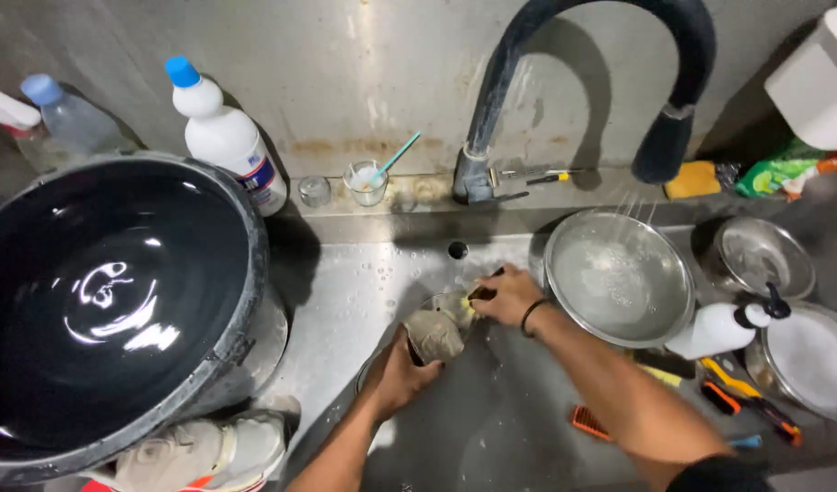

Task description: Scrubbing and cleaning a sneaker in a utility sink using a sponge and cleaning solution.

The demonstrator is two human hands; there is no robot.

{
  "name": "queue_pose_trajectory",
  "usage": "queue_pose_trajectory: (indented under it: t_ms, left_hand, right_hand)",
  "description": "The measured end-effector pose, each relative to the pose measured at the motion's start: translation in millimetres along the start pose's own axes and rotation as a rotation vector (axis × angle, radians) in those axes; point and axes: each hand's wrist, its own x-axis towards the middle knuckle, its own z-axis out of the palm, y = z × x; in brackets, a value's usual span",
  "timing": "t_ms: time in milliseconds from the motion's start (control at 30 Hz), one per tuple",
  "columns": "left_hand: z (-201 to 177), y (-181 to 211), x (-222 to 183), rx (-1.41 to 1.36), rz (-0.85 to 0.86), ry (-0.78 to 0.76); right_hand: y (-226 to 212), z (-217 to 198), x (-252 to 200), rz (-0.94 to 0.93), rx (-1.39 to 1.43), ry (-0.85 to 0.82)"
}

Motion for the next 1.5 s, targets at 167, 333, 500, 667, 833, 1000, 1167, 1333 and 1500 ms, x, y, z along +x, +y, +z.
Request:
queue_pose_trajectory:
  t_ms: [167,333,500,667,833,1000,1167,1333,1500]
  left_hand:
    - [-18,35,-15,-0.261,0.171,0.003]
    - [-21,69,-27,-0.228,-0.479,0.124]
    - [-13,46,-6,-0.592,-0.581,0.219]
    - [-3,15,7,-0.719,-0.527,0.246]
    - [-9,31,0,-0.473,-0.481,0.165]
    - [-10,16,2,-0.624,-0.557,0.155]
    - [-8,22,5,-0.455,-0.573,0.257]
    - [-3,-12,9,-0.515,-0.313,0.142]
    - [4,-25,20,-0.322,-0.299,0.236]
  right_hand:
    - [-19,-84,-80,-0.064,0.165,0.246]
    - [144,-89,-55,0.589,-0.045,0.337]
    - [41,-86,-86,0.341,0.106,0.392]
    - [-71,-7,-76,-0.696,0.455,0.359]
    - [-13,-1,6,0.179,0.180,0.002]
    - [-88,-3,-68,-0.390,0.394,0.104]
    - [-7,5,3,0.164,0.100,0.072]
    - [-87,13,-79,-0.139,0.352,-0.111]
    - [-18,0,-3,0.078,0.176,0.063]
